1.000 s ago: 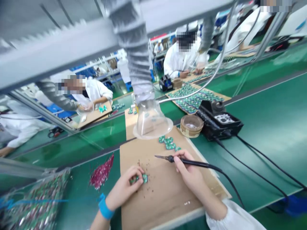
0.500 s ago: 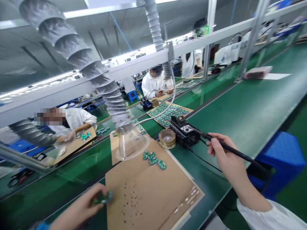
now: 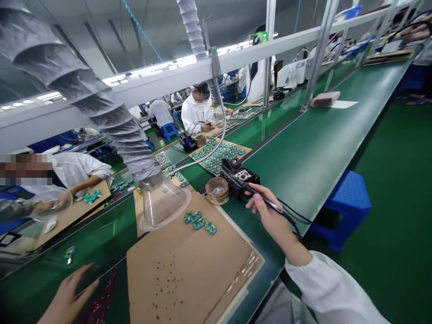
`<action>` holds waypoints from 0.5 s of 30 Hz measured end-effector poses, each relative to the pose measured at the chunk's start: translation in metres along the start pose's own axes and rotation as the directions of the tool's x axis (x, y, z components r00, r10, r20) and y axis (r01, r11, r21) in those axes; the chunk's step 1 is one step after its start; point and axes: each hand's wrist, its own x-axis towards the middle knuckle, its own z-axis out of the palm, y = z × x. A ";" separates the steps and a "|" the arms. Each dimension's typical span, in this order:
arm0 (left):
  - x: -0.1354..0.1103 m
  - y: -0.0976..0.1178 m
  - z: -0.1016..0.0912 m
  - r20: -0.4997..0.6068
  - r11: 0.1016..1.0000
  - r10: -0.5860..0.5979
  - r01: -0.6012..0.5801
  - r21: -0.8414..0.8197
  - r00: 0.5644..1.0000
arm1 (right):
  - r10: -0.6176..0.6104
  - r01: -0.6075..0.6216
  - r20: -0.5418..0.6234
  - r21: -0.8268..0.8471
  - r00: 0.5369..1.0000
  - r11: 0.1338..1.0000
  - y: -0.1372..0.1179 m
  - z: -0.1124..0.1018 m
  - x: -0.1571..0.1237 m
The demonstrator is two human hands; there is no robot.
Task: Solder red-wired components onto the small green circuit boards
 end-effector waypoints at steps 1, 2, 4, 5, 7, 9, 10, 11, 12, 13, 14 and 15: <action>-0.005 0.016 0.001 0.003 0.999 -0.005 0.005 -0.032 1.000 | 0.009 -0.008 0.044 -0.030 0.999 1.000 0.001 0.008 -0.002; -0.008 0.030 0.000 0.010 0.999 -0.003 0.004 -0.053 1.000 | 0.025 -0.019 0.090 -0.072 0.996 0.997 0.002 0.015 -0.004; -0.011 0.050 -0.004 0.013 0.997 0.015 -0.014 -0.078 1.000 | 0.066 -0.039 0.167 -0.161 0.984 0.986 0.004 0.028 -0.008; -0.012 0.056 -0.006 0.016 0.996 0.026 -0.024 -0.084 1.000 | 0.087 -0.047 0.198 -0.199 0.976 0.979 0.004 0.032 -0.008; -0.013 0.057 -0.010 0.023 0.995 0.037 -0.035 -0.091 0.999 | 0.092 -0.041 0.214 -0.232 0.972 0.972 0.001 0.031 -0.003; -0.014 0.047 -0.011 0.021 0.994 0.032 -0.030 -0.103 0.999 | 0.032 -0.005 0.129 -0.204 0.991 0.979 -0.007 0.020 0.012; -0.015 0.039 -0.010 0.019 0.993 0.030 -0.028 -0.114 0.999 | -0.013 0.023 0.056 -0.181 0.998 0.983 -0.011 0.012 0.024; -0.014 0.031 -0.007 0.014 0.992 0.028 -0.026 -0.125 1.000 | -0.056 0.051 -0.021 -0.169 0.998 0.984 -0.016 0.003 0.036; -0.012 0.023 -0.004 0.011 0.990 0.027 -0.025 -0.135 1.000 | -0.103 0.082 -0.101 -0.190 0.990 0.978 -0.021 -0.006 0.050; -0.009 0.017 0.000 0.006 0.989 0.027 -0.026 -0.145 1.000 | -0.128 0.095 -0.136 -0.230 0.982 0.968 -0.026 -0.016 0.064; -0.006 0.014 0.005 -0.001 0.988 0.032 -0.031 -0.154 0.999 | -0.137 0.099 -0.138 -0.254 0.981 0.962 -0.030 -0.024 0.078; -0.004 0.016 0.009 -0.010 0.986 0.042 -0.043 -0.162 0.999 | -0.137 0.099 -0.116 -0.283 0.984 0.954 -0.033 -0.031 0.091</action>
